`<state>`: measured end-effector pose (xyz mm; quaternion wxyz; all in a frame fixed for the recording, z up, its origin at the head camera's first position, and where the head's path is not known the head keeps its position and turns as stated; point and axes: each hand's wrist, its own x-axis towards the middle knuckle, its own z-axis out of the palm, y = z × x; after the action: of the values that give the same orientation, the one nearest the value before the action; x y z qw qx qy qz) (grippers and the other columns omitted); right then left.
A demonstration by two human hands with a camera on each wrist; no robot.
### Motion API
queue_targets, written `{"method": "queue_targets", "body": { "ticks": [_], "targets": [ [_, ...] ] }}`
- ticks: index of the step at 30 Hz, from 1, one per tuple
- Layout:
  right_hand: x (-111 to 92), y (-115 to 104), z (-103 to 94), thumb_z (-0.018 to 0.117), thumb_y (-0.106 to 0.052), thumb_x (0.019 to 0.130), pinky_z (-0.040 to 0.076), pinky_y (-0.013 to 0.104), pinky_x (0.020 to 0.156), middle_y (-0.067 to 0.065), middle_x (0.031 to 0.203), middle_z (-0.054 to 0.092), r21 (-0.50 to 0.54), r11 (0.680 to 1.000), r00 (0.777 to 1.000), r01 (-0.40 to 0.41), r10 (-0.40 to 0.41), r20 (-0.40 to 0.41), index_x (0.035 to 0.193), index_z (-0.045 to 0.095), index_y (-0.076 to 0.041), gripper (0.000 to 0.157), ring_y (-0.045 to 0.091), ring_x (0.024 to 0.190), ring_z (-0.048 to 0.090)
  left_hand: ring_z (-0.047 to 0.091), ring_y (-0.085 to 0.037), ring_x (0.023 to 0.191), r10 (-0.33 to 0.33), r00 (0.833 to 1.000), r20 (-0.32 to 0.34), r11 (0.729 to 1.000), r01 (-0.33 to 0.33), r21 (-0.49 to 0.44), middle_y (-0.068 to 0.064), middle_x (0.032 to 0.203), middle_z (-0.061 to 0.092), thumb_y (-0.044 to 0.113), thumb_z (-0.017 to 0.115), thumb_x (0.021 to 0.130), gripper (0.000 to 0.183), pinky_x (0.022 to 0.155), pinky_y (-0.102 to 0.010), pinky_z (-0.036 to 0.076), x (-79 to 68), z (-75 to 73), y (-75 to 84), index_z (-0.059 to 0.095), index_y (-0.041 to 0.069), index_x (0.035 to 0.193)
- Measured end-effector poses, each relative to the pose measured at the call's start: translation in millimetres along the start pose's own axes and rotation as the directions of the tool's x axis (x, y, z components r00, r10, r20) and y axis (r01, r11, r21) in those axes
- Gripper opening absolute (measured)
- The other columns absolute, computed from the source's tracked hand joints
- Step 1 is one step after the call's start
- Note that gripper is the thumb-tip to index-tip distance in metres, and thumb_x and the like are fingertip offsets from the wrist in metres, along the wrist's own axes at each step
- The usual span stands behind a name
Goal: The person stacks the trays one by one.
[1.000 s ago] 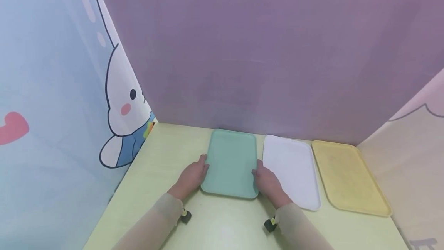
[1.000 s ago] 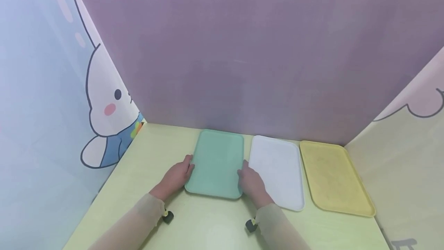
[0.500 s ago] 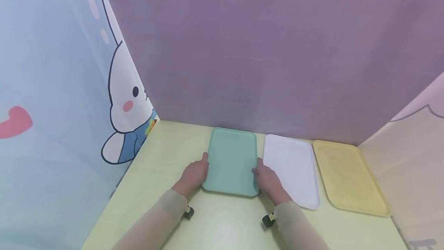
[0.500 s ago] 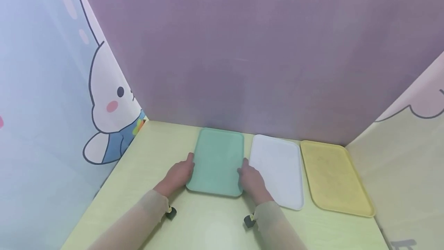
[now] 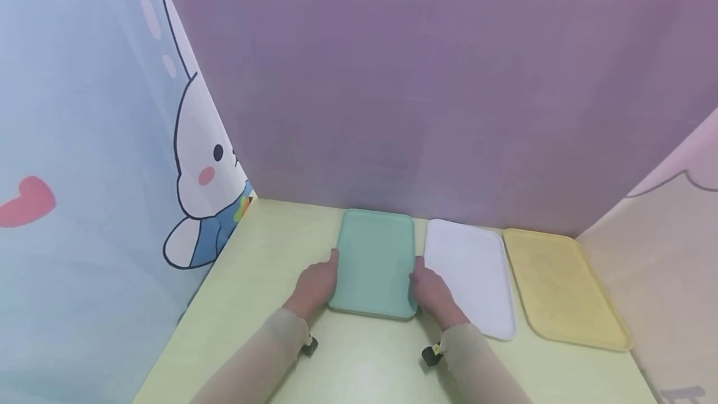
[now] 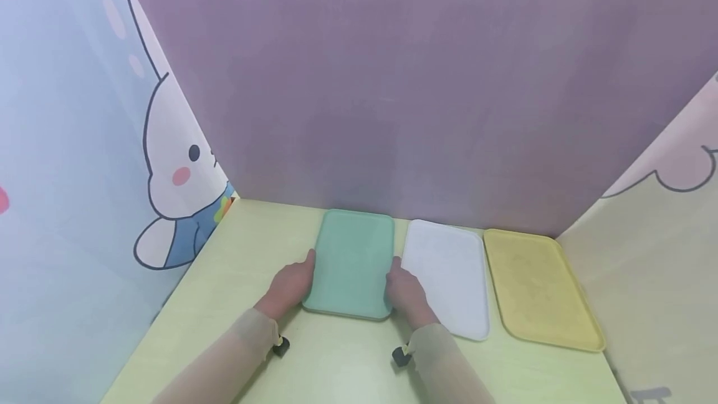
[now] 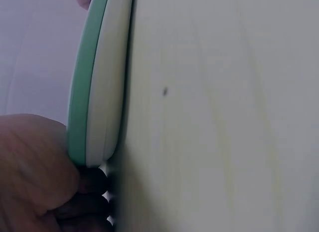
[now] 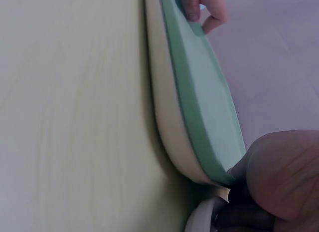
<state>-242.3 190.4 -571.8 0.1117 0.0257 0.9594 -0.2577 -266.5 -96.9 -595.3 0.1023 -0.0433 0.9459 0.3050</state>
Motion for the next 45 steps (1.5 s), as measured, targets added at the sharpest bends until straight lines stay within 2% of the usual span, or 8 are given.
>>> {"method": "queue_targets", "body": {
  "ticks": [3, 6, 11, 16, 22, 27, 37, 45],
  "targets": [
    [4, -2, 0.4, 0.032, -0.028, 0.108, 0.055, 0.045, 0.083, 0.016, 0.112, 0.068, -0.026, 1.000, 1.000, -0.016, 0.016, -0.002, 0.156, 0.015, -0.003, 0.056, 0.023, 0.085, 0.062, 0.069, -0.033, 0.109, 0.060, 0.998, -0.002, 0.994, -0.060, 0.087, -0.010, 0.087, 0.070, 0.060, 0.004, 0.105, 0.081, 0.108, -0.054, 0.047, 3.7, -1.3, -0.7, 0.051, 0.009, 0.147],
    [9, -2, -2.1, 0.034, -0.029, 0.108, 0.055, 0.044, 0.080, 0.017, 0.113, 0.068, -0.033, 0.999, 1.000, -0.027, 0.026, -0.013, 0.155, 0.018, -0.003, 0.056, 0.024, 0.084, 0.063, 0.063, -0.036, 0.124, 0.105, 0.994, 0.012, 0.987, -0.106, 0.122, -0.016, 0.116, 0.073, 0.059, 0.003, 0.105, 0.077, 0.112, -0.053, 0.045, 11.4, -4.9, 0.5, 0.037, 0.013, 0.157],
    [10, -2, -12.1, 0.035, -0.034, 0.109, 0.039, 0.060, 0.114, 0.024, 0.152, 0.047, 0.091, 0.995, 0.999, -0.034, 0.031, 0.041, 0.157, 0.017, -0.008, 0.058, 0.041, 0.137, 0.051, 0.046, -0.035, 0.144, 0.116, 0.990, 0.079, 0.989, -0.123, 0.088, -0.012, 0.152, 0.053, 0.058, 0.019, 0.107, 0.072, 0.120, -0.054, 0.035, 14.9, -22.2, 3.1, 0.039, 0.010, 0.155],
    [1, 4, -34.2, 0.042, -0.036, 0.107, 0.039, 0.062, 0.114, 0.024, 0.148, 0.052, 0.112, 0.993, 1.000, 0.021, -0.021, -0.001, 0.155, 0.030, -0.009, 0.057, 0.044, 0.137, 0.049, 0.070, -0.028, 0.105, 0.300, 0.954, 0.007, 0.917, -0.290, 0.274, -0.012, 0.120, 0.072, 0.041, 0.048, 0.106, 0.052, 0.093, -0.047, 0.057, 8.5, -48.6, 20.5, 0.046, 0.007, 0.145],
    [-19, 31, -71.6, 0.049, -0.032, 0.105, 0.054, 0.047, 0.080, 0.016, 0.109, 0.069, 0.075, 0.996, 0.986, 0.048, -0.035, -0.162, 0.141, 0.050, -0.010, 0.043, 0.029, 0.093, 0.066, 0.068, -0.017, 0.089, 0.438, 0.899, -0.011, 0.879, -0.426, 0.212, -0.004, 0.105, 0.073, 0.040, 0.052, 0.105, 0.037, 0.077, -0.036, 0.057, -1.2, -60.4, 72.2, 0.060, 0.012, 0.127],
    [-36, 65, -96.0, 0.051, -0.031, 0.105, 0.051, 0.039, 0.070, 0.016, 0.104, 0.065, 0.074, 0.997, 0.969, 0.009, 0.009, -0.247, 0.140, 0.050, -0.004, 0.044, 0.026, 0.085, 0.062, 0.067, -0.016, 0.098, 0.516, 0.856, 0.020, 0.843, -0.512, 0.163, -0.005, 0.110, 0.068, 0.039, 0.051, 0.105, 0.037, 0.079, -0.033, 0.057, 2.6, -41.2, 112.7, 0.058, 0.013, 0.130],
    [-58, 121, -89.9, 0.050, -0.032, 0.103, 0.048, 0.066, 0.089, 0.037, 0.128, 0.043, 0.022, 0.994, 0.955, -0.110, 0.112, -0.274, 0.147, 0.034, 0.004, 0.059, 0.052, 0.106, 0.058, 0.051, -0.032, 0.136, 0.575, 0.808, 0.125, 0.811, -0.584, 0.043, -0.021, 0.144, 0.054, 0.035, 0.053, 0.103, 0.061, 0.115, -0.044, 0.044, 2.8, 26.7, 179.7, 0.036, 0.006, 0.154],
    [-59, 121, -65.9, 0.053, -0.033, 0.101, 0.053, 0.062, 0.084, 0.034, 0.127, 0.041, 0.073, 0.989, 0.955, -0.132, 0.146, -0.258, 0.150, 0.032, -0.002, 0.061, 0.043, 0.092, 0.062, 0.030, -0.042, 0.151, 0.472, 0.880, 0.061, 0.866, -0.475, 0.159, -0.028, 0.162, 0.027, 0.037, 0.055, 0.102, 0.074, 0.120, -0.047, 0.038, 21.7, 65.9, 188.7, 0.021, 0.007, 0.161]
  ]
}}
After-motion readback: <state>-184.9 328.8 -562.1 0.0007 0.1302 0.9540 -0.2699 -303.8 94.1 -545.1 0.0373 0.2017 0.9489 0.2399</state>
